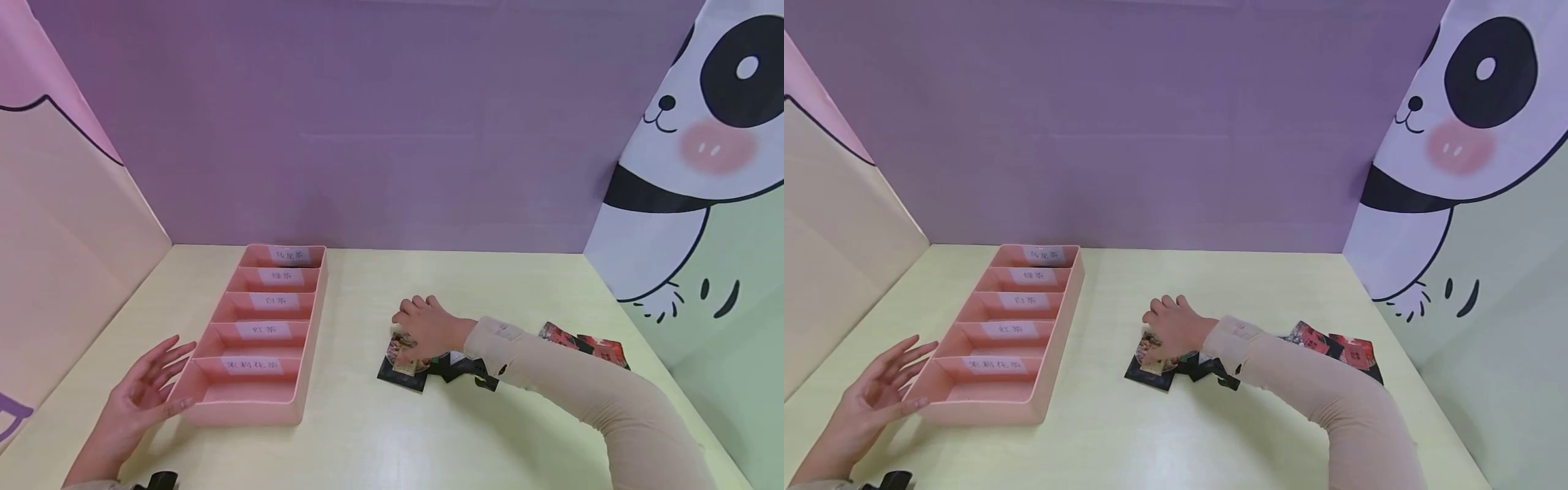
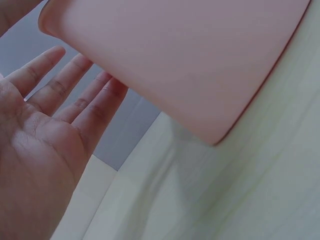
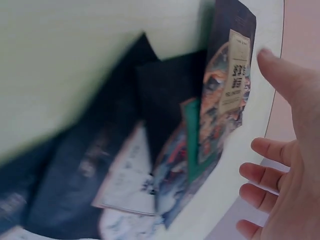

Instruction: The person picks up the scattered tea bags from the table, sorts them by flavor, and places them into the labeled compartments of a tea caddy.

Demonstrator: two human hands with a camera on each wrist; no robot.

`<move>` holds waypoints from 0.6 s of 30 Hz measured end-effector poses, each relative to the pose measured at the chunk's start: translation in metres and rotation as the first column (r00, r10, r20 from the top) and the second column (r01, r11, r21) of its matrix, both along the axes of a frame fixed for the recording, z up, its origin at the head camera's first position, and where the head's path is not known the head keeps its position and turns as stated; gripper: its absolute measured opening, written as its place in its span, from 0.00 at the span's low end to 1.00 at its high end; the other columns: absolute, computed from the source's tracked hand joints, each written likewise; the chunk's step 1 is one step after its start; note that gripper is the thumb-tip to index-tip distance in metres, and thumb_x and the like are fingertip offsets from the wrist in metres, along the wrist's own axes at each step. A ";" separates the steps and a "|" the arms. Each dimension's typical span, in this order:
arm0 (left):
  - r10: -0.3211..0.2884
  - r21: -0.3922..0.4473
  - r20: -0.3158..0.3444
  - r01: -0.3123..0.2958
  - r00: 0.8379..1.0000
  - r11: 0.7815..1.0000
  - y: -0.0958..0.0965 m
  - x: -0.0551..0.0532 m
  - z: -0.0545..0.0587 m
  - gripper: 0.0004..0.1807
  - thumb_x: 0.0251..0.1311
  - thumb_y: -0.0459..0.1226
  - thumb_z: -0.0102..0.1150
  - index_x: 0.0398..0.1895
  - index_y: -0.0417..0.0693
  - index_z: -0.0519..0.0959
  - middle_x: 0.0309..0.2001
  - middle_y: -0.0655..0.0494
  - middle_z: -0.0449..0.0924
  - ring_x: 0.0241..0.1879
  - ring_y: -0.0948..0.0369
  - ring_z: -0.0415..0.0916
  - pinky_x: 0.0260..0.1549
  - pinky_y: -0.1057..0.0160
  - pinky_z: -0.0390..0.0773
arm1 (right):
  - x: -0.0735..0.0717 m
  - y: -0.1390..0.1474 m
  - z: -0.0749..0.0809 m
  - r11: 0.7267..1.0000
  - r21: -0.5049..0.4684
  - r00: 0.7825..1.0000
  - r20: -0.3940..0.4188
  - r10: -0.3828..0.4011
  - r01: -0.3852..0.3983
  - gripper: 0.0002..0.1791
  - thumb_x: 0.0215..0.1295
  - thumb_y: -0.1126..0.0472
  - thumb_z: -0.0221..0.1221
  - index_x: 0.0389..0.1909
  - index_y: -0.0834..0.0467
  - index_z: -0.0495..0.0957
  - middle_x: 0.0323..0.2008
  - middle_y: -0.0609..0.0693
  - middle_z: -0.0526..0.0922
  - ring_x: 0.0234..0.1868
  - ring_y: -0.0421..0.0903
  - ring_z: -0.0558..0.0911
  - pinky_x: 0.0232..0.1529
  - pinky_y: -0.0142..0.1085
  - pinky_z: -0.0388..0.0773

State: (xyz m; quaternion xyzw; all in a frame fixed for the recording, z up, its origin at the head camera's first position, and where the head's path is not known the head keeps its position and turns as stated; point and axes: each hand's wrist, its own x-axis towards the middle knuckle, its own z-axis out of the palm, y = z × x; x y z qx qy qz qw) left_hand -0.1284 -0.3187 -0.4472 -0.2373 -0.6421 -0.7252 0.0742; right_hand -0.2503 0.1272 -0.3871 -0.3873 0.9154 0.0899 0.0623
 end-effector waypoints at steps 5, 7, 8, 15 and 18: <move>0.019 -0.009 -0.003 -0.019 1.000 1.000 0.000 0.002 0.000 0.50 0.48 0.05 0.51 0.77 0.36 0.53 0.68 0.59 0.71 0.63 0.67 0.70 0.56 0.75 0.71 | 0.007 0.005 -0.003 0.998 -0.013 0.994 0.086 -0.063 0.065 0.49 0.51 0.27 0.65 0.66 0.55 0.70 0.54 0.50 0.70 0.45 0.46 0.64 0.44 0.41 0.59; 0.015 -0.004 -0.007 -0.015 1.000 1.000 -0.001 0.003 0.000 0.50 0.48 0.05 0.51 0.77 0.36 0.52 0.68 0.58 0.71 0.63 0.67 0.70 0.56 0.75 0.71 | 0.007 0.005 -0.006 0.996 -0.029 0.992 0.096 -0.076 0.080 0.50 0.48 0.28 0.68 0.65 0.56 0.70 0.54 0.50 0.70 0.47 0.47 0.64 0.45 0.42 0.60; 0.009 0.002 -0.010 -0.009 1.000 1.000 -0.001 0.003 0.000 0.50 0.48 0.05 0.50 0.77 0.36 0.52 0.68 0.58 0.71 0.63 0.67 0.70 0.57 0.75 0.71 | 0.007 0.005 -0.007 0.996 -0.038 0.992 0.094 -0.081 0.085 0.49 0.47 0.28 0.69 0.63 0.56 0.71 0.53 0.50 0.70 0.47 0.47 0.64 0.46 0.42 0.61; -0.042 0.034 -0.045 0.044 0.998 0.998 -0.001 0.000 -0.001 0.50 0.46 0.03 0.47 0.76 0.33 0.51 0.69 0.55 0.70 0.65 0.65 0.69 0.58 0.73 0.71 | 0.005 0.007 -0.011 0.985 -0.147 0.994 0.078 -0.081 0.091 0.43 0.41 0.31 0.74 0.54 0.54 0.78 0.49 0.49 0.71 0.45 0.48 0.63 0.46 0.43 0.62; -0.043 0.033 -0.041 0.044 0.998 0.998 0.000 -0.001 -0.001 0.50 0.46 0.03 0.47 0.76 0.34 0.51 0.69 0.55 0.70 0.65 0.65 0.70 0.58 0.73 0.71 | 0.004 0.009 -0.017 0.974 -0.209 0.994 0.082 -0.076 0.092 0.43 0.41 0.34 0.76 0.55 0.54 0.76 0.48 0.48 0.74 0.43 0.46 0.63 0.45 0.43 0.61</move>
